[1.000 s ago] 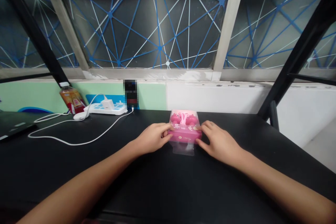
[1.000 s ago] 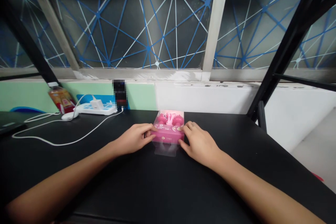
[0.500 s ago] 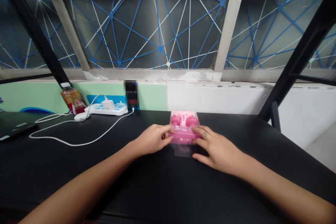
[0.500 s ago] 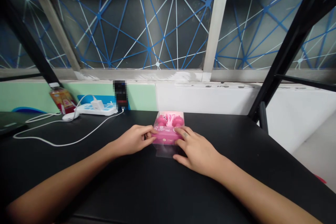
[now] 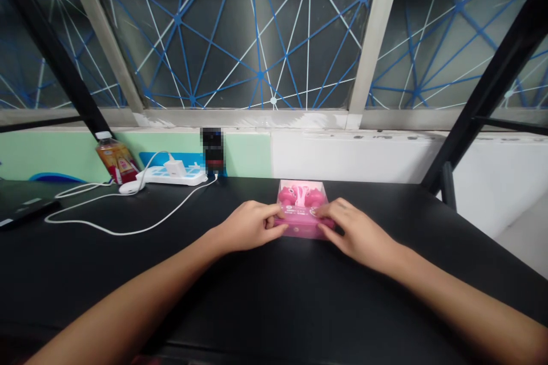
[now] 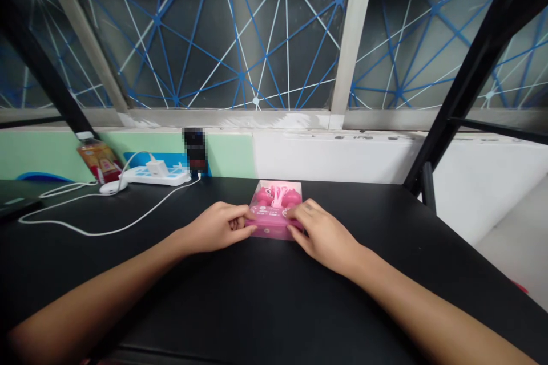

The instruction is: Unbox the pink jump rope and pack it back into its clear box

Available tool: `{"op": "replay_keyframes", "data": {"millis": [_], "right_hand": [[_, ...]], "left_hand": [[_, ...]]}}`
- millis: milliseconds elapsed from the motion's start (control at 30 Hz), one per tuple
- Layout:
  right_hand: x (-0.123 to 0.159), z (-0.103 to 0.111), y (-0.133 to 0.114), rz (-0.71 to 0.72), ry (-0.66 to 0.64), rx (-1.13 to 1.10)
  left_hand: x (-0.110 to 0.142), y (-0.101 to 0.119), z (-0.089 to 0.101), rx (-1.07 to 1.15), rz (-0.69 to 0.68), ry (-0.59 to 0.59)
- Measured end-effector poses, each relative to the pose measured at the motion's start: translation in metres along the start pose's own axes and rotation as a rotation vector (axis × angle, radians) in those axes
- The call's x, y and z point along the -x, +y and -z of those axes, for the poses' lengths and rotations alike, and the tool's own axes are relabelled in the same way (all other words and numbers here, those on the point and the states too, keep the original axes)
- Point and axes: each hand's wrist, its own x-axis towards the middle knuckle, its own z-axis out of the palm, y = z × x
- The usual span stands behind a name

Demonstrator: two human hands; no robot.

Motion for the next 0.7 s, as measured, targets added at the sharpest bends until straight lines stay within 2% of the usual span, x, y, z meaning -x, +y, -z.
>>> {"op": "replay_keyframes", "data": {"millis": [133, 267, 433, 700], "right_hand": [[0.0009, -0.0004, 0.0047, 0.045, -0.017, -0.018], [0.0013, -0.0001, 0.0064, 0.029, -0.041, -0.008], [0.0017, 0.0002, 0.0061, 0.022, -0.048, -0.016], [0.0017, 0.0008, 0.0024, -0.021, -0.068, 0.052]], "left_hand": [[-0.0013, 0.0004, -0.0040, -0.136, -0.027, 0.079], [-0.0024, 0.0004, -0.0062, -0.125, -0.072, 0.166], [-0.0028, -0.0025, -0.0054, -0.012, -0.117, 0.105], [-0.0005, -0.0034, -0.0003, -0.066, -0.123, 0.082]]}}
